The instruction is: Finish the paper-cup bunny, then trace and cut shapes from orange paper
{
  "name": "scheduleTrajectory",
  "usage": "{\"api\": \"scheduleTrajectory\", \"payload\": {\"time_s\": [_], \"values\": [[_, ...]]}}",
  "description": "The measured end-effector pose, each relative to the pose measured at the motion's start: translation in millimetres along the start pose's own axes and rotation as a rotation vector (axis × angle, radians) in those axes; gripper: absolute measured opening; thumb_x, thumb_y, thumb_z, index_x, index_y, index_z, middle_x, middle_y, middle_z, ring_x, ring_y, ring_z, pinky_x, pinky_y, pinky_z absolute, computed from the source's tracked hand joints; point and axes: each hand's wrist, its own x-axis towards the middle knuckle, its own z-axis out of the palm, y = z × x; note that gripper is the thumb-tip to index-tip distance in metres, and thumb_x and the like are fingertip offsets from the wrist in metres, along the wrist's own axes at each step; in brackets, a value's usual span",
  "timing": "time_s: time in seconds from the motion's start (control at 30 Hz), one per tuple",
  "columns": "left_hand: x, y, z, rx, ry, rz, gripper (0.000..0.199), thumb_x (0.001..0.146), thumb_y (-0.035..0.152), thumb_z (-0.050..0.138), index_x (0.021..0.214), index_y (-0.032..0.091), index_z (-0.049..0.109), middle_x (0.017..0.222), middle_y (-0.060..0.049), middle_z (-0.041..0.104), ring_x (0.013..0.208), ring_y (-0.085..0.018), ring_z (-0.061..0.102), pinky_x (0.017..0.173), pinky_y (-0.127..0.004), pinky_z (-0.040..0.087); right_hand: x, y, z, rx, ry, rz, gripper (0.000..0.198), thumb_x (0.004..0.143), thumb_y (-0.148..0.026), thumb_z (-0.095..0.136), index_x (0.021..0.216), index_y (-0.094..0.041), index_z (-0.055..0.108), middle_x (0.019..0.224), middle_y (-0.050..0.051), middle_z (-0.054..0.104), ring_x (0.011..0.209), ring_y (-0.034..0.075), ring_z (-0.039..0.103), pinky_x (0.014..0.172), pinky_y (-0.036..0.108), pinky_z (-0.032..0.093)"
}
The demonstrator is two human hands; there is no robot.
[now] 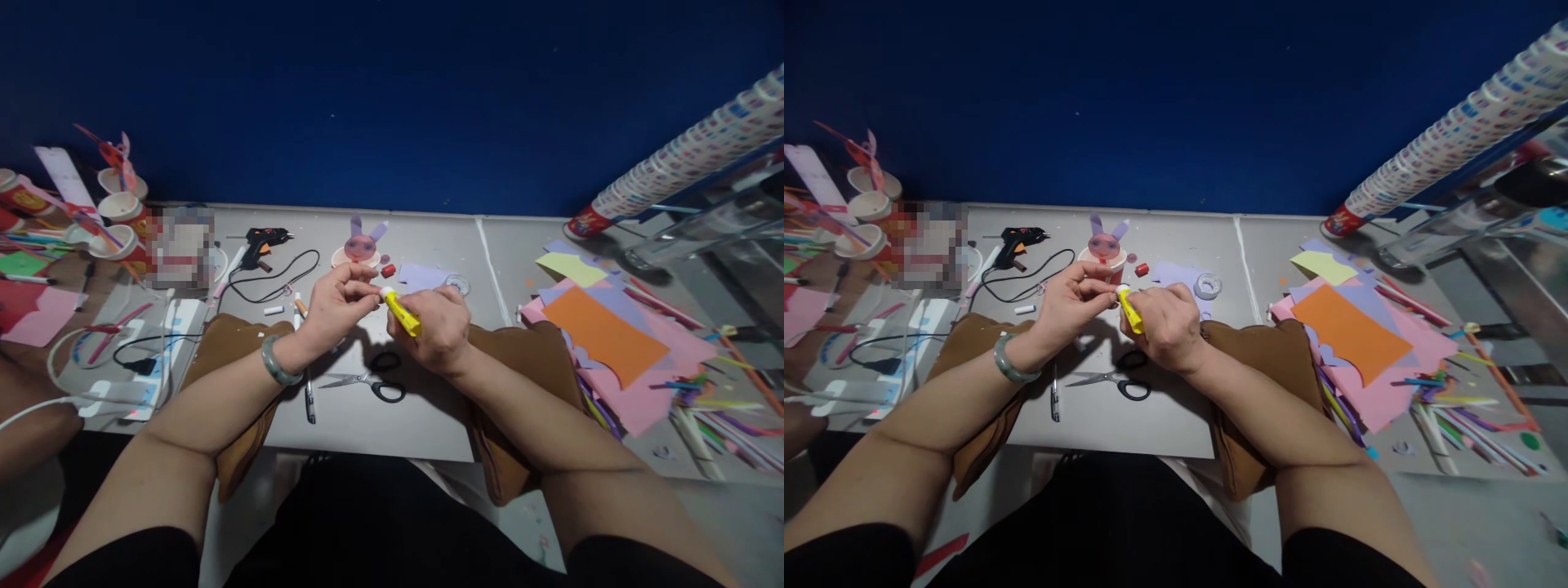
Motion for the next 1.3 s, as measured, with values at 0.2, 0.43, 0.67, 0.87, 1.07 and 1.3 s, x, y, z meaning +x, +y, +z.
{"api": "scheduleTrajectory", "payload": {"time_s": [0.2,0.43,0.67,0.87,1.07,1.3], "values": [[0.1,7.3,-1.3,-0.075,-0.029,-0.097,0.039,0.071,0.023,0.089,0.103,0.015,0.067,0.079,-0.004,0.082,0.071,-0.015,0.076,0.075,-0.029,0.063,0.1,10.6,1.3,-0.053,0.066,0.016,0.016,0.095,-0.022,0.063,0.109,-0.024,0.056,0.074,-0.002,0.07,0.062,0.017,0.065,0.068,0.034,0.046],[6.2,-0.1,-4.7,-0.114,-0.027,-0.143,0.041,0.07,0.024,0.09,0.104,0.015,0.068,0.082,-0.006,0.083,0.075,-0.017,0.078,0.076,-0.032,0.065,0.1,9.0,-3.4,0.151,0.144,0.079,0.028,0.088,-0.018,0.07,0.113,-0.024,0.059,0.082,0.0,0.075,0.066,0.017,0.068,0.068,0.036,0.049],[2.0,-5.0,-3.8,-0.017,-0.089,0.017,0.034,0.073,0.024,0.086,0.103,0.014,0.074,0.086,-0.006,0.083,0.079,-0.018,0.079,0.076,-0.029,0.065,1.3,5.0,1.0,0.109,0.0,0.085,0.008,0.095,-0.022,0.063,0.102,-0.023,0.06,0.076,-0.001,0.075,0.062,0.016,0.068,0.068,0.035,0.049],[0.8,-5.8,-2.8,0.027,-0.075,0.094,0.032,0.073,0.022,0.084,0.102,0.015,0.074,0.087,-0.007,0.083,0.083,-0.019,0.081,0.079,-0.028,0.065,3.5,5.8,3.6,0.084,0.072,0.003,0.013,0.093,-0.019,0.065,0.103,-0.021,0.057,0.074,-0.002,0.073,0.06,0.015,0.067,0.066,0.034,0.047],[5.9,-7.0,-5.3,-0.04,-0.056,-0.022,0.039,0.073,0.029,0.089,0.105,0.014,0.074,0.08,-0.006,0.083,0.068,-0.015,0.076,0.071,-0.028,0.063,3.3,9.9,0.4,0.093,0.109,0.062,0.022,0.09,-0.014,0.068,0.107,-0.022,0.059,0.079,0.0,0.072,0.065,0.018,0.067,0.069,0.038,0.046],[7.8,-6.3,-7.7,-0.006,-0.072,-0.036,0.036,0.07,0.025,0.088,0.102,0.014,0.075,0.081,-0.006,0.083,0.067,-0.015,0.076,0.071,-0.028,0.063,1.9,4.9,2.6,0.161,0.038,0.051,0.017,0.092,-0.018,0.066,0.105,-0.023,0.056,0.079,-0.002,0.074,0.061,0.015,0.067,0.069,0.035,0.048]]}}
